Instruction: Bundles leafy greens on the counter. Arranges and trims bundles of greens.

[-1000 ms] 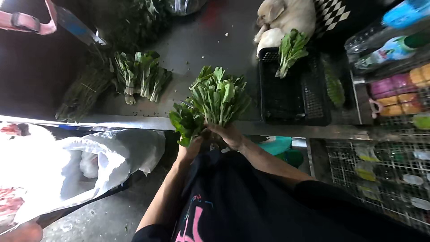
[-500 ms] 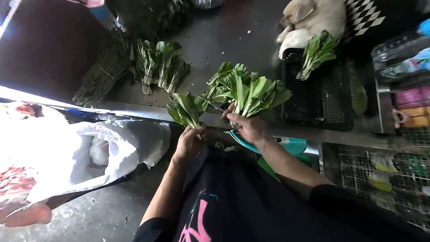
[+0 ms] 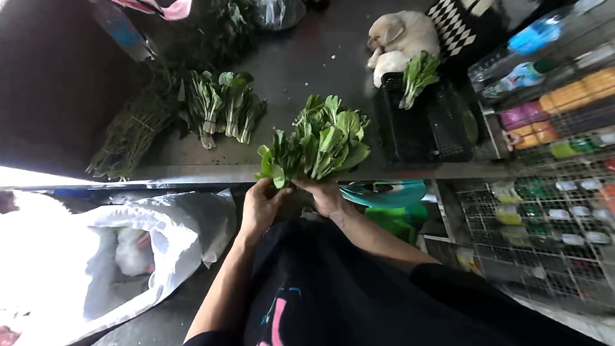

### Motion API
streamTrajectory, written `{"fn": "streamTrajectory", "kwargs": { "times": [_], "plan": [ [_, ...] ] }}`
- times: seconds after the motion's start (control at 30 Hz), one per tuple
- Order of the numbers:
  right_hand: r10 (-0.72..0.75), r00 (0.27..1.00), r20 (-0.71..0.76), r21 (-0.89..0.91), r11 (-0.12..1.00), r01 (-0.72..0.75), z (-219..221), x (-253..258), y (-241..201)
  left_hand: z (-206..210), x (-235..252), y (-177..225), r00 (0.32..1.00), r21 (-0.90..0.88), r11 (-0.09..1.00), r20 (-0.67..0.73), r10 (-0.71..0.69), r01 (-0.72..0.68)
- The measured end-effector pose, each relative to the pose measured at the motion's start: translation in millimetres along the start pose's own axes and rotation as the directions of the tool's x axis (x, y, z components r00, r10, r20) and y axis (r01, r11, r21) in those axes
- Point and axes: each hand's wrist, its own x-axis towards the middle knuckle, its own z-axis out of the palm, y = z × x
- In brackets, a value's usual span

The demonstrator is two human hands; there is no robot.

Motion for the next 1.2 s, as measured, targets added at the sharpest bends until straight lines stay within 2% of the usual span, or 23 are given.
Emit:
{"fn": "streamTrajectory", "kwargs": {
  "times": [0.1,0.23,0.37,0.53,0.7,1.0,1.1,1.2],
  "plan": [
    [-0.081,0.997,-0.011,0.031,0.996,0.081,10.6,-12.8,15.6,-17.1,-9.2,-4.5,0.997,0.092,0.993,-0.006,0.075,-0.074],
    [-0.197,0.979,-0.051,0.088,0.976,0.201,27.8,-27.9,27.9,-37.1,-16.7,-18.0,0.963,-0.033,0.963,0.041,0.268,-0.266],
    [-0.297,0.953,-0.061,-0.017,0.955,0.296,39.0,-37.4,33.8,-51.8,-19.2,-23.9,0.98,-0.165,0.974,0.096,0.175,-0.158],
    [-0.322,0.944,-0.068,-0.049,0.946,0.319,47.6,-40.2,33.0,-61.2,-15.7,-42.2,0.98,-0.331,0.939,0.139,0.143,-0.09],
    [-0.334,0.941,-0.046,-0.031,0.942,0.333,47.9,-38.1,34.1,-61.7,-12.5,-55.5,0.979,-0.36,0.928,0.134,0.153,-0.096],
    [-0.318,0.948,-0.02,0.008,0.948,0.318,32.5,-20.4,27.3,-47.1,-1.5,-37.2,0.993,-0.342,0.938,0.074,0.093,-0.062],
    [-0.293,0.956,-0.021,-0.009,0.956,0.293,18.5,-8.1,25.7,-34.6,9.5,-33.6,0.982,-0.449,0.892,0.145,0.124,-0.046],
    [-0.243,0.97,-0.027,-0.002,0.97,0.243,2.9,1.4,20.8,-16.1,15.9,-31.1,0.98,-0.543,0.838,0.189,0.06,0.053]
  ]
}}
